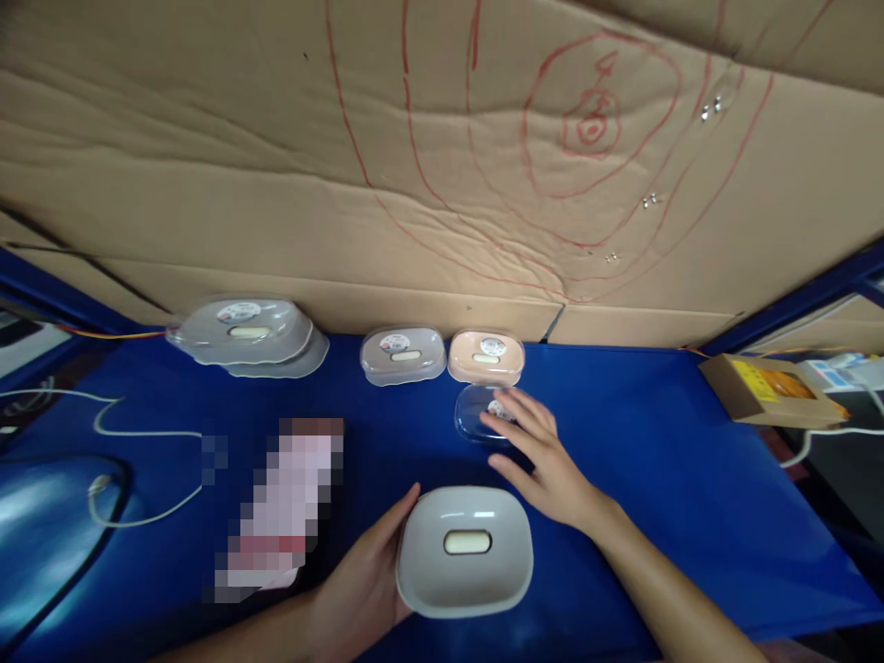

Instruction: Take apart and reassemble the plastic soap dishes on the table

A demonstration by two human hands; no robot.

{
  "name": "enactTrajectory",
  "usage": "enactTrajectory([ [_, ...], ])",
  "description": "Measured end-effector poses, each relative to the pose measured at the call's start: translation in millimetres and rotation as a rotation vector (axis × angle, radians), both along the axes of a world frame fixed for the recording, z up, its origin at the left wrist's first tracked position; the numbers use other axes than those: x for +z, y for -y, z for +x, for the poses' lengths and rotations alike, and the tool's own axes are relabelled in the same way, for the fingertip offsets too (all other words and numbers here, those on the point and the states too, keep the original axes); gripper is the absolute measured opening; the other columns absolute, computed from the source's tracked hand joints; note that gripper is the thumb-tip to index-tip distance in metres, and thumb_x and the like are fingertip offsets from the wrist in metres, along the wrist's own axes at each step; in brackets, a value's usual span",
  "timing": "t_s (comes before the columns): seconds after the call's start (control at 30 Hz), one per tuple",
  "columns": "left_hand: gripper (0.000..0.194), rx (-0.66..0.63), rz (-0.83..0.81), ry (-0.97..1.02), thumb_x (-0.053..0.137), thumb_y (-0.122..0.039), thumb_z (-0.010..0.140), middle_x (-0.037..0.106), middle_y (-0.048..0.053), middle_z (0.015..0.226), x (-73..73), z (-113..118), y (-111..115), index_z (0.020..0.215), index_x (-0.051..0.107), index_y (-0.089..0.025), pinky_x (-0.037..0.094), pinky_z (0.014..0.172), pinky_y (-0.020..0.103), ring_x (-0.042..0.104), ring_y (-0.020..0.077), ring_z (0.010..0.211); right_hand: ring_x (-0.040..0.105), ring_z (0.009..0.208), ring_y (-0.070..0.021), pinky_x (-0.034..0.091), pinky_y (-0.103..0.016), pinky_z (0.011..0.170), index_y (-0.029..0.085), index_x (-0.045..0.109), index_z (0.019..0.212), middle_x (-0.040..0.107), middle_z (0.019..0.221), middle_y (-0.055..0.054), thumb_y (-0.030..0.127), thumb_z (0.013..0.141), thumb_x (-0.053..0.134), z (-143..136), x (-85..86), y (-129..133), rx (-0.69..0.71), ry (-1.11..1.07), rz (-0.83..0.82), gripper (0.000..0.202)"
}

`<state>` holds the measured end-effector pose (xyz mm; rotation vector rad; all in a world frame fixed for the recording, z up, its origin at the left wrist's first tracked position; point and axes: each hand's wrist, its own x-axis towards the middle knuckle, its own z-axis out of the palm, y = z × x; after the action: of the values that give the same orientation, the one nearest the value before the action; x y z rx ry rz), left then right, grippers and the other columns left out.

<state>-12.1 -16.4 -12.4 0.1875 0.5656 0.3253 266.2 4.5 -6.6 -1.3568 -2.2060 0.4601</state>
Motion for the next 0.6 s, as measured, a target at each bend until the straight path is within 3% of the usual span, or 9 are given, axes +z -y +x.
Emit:
enactTrajectory([
  [0.07,0.067,0.02,0.006,-0.012,0.048,-0.066,0.103,0.079,0.012,0.126,0.1,0.4,-1.3,0.14,0.068,-0.014,0.047,0.112,0.04,0.067,0.0311,0.131,0.041,0.157,-0.0275,0.038,-0.051,0.126,0.036,0.04,0.162,0.046,0.167,-0.008,0.053,0.106,0.057,-3.6,16.1,13.0,0.203,-0.148,-0.187,0.061],
  [0.17,0.068,0.073,0.02,-0.041,0.051,-0.066,0.102,0.077,0.013,0.13,0.7,-0.2,-3.8,0.144,0.065,-0.014,0.049,0.109,0.04,0.067,0.0313,0.13,0.037,0.158,-0.0332,0.038,-0.049,0.126,0.033,0.036,0.165,0.037,0.172,-0.011,0.063,0.087,0.079,-14.0,28.7,30.8,0.343,-0.08,-0.307,0.094],
  [0.27,0.072,0.133,0.043,-0.05,0.054,-0.07,0.099,0.069,0.009,0.145,0.8,-2.8,-4.3,0.157,0.052,-0.028,0.048,0.109,0.042,0.063,0.0303,0.135,0.034,0.159,-0.0353,0.035,-0.051,0.127,0.033,0.044,0.161,0.032,0.174,-0.011,0.055,0.085,0.083,-24.4,23.4,39.2,0.309,-0.009,-0.282,0.088],
  [0.37,0.09,0.148,0.168,0.015,0.065,-0.078,0.087,0.056,0.005,0.159,1.7,-5.6,-2.7,0.164,0.032,-0.045,0.044,0.114,0.05,0.056,0.0325,0.142,0.038,0.157,-0.0348,0.04,-0.05,0.124,0.029,0.041,0.161,0.034,0.171,-0.016,0.061,0.088,0.078,-26.7,12.2,37.9,0.285,-0.149,-0.28,0.089],
  [0.47,0.102,0.161,0.432,0.068,0.089,-0.059,0.076,0.05,0.009,0.164,2.1,-6.4,-3.3,0.162,0.037,-0.041,0.037,0.12,0.054,0.049,0.0364,0.148,0.041,0.156,-0.0339,0.041,-0.049,0.123,0.028,0.039,0.161,0.038,0.169,-0.017,0.064,0.09,0.074,-23.9,8.3,34.3,0.249,-0.288,-0.273,0.086],
  [0.53,0.095,0.165,0.574,0.074,0.094,-0.045,0.076,0.05,0.012,0.162,0.9,-6.1,-6.0,0.157,0.046,-0.035,0.034,0.122,0.055,0.047,0.0379,0.149,0.042,0.155,-0.0334,0.041,-0.048,0.123,0.029,0.041,0.159,0.041,0.167,-0.017,0.063,0.091,0.072,-22.4,10.9,33.2,0.238,-0.33,-0.268,0.082],
  [0.6,0.09,0.152,0.636,0.07,0.094,-0.041,0.077,0.051,0.014,0.16,-0.8,-6.0,-9.4,0.154,0.049,-0.031,0.032,0.123,0.057,0.046,0.0387,0.149,0.045,0.154,-0.0333,0.042,-0.047,0.122,0.029,0.043,0.157,0.044,0.165,-0.016,0.063,0.093,0.071,-21.5,15.3,32.5,0.236,-0.353,-0.28,0.078],
])
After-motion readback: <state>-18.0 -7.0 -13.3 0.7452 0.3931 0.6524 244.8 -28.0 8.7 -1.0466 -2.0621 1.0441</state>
